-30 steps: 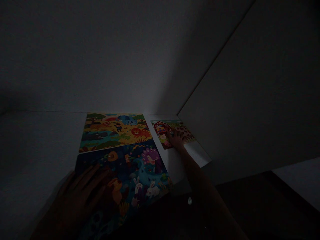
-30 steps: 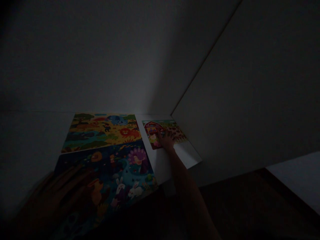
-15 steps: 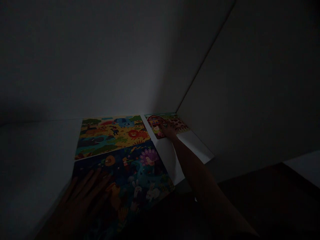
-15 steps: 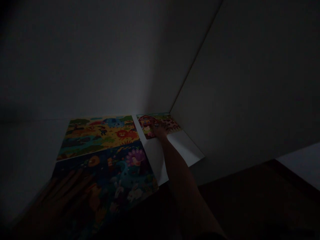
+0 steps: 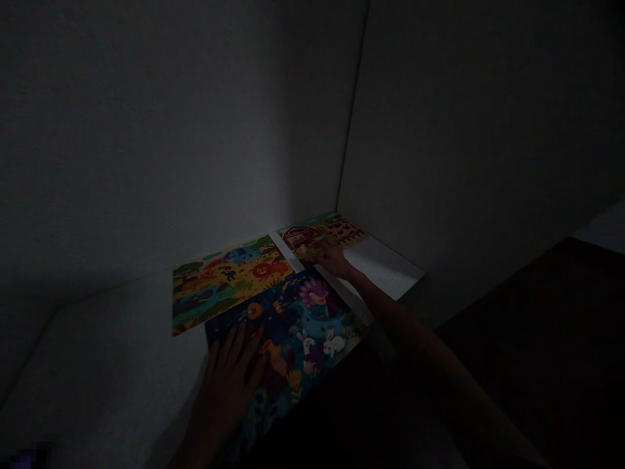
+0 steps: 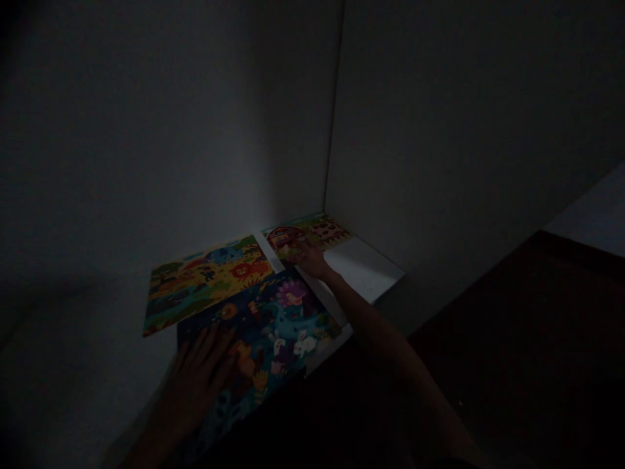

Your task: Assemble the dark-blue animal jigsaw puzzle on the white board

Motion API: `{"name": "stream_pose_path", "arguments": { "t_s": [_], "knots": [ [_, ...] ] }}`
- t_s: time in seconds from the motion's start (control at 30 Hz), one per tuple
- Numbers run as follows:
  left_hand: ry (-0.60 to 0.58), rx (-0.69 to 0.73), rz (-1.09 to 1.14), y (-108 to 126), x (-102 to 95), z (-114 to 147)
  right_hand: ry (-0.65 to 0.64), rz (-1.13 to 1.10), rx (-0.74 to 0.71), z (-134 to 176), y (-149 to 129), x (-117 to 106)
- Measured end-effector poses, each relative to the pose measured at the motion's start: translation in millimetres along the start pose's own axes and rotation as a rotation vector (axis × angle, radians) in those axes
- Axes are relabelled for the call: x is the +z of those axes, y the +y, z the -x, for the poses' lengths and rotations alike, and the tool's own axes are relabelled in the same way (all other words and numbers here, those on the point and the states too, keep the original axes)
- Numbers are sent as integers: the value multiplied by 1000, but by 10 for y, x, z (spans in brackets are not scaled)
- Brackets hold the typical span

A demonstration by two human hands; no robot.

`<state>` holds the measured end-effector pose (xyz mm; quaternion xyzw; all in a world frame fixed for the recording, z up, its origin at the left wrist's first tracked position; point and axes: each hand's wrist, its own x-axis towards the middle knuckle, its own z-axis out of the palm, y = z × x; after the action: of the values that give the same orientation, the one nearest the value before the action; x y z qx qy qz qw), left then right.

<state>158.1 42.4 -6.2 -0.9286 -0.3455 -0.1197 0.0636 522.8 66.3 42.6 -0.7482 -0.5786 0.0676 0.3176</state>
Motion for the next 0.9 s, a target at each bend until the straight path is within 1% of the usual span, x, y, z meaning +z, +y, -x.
{"name": "stream_pose_path", "arguments": {
  "t_s": [0.1, 0.13, 0.2, 0.27, 0.37, 0.47, 0.6, 0.77, 0.9],
  "knots": [
    [8, 21, 9, 169, -34, -148, -140, 79, -175, 579, -220, 162],
    [10, 32, 13, 229, -38, -203, -171, 109, -195, 752, -275, 216],
    [11, 34, 17, 360, -38, -320, -184, 173, -134, 1002, -328, 283],
    [4, 10, 11, 504, -35, -441, -139, 229, -41, 1104, -292, 275],
    [-7, -7, 8, 728, -31, -611, -70, 286, 55, 1061, -119, 155],
    [0, -11, 17, 930, -13, -766, -60, 321, 95, 960, 91, 19],
    [3, -19, 39, 1144, 25, -946, -13, 360, 175, 878, 327, -98],
    [-23, -40, 87, 1361, 15, -1131, -16, 357, 175, 802, 587, -231],
    [-36, -41, 147, 1523, 11, -1275, -17, 353, 203, 728, 789, -349]
  ]
}}
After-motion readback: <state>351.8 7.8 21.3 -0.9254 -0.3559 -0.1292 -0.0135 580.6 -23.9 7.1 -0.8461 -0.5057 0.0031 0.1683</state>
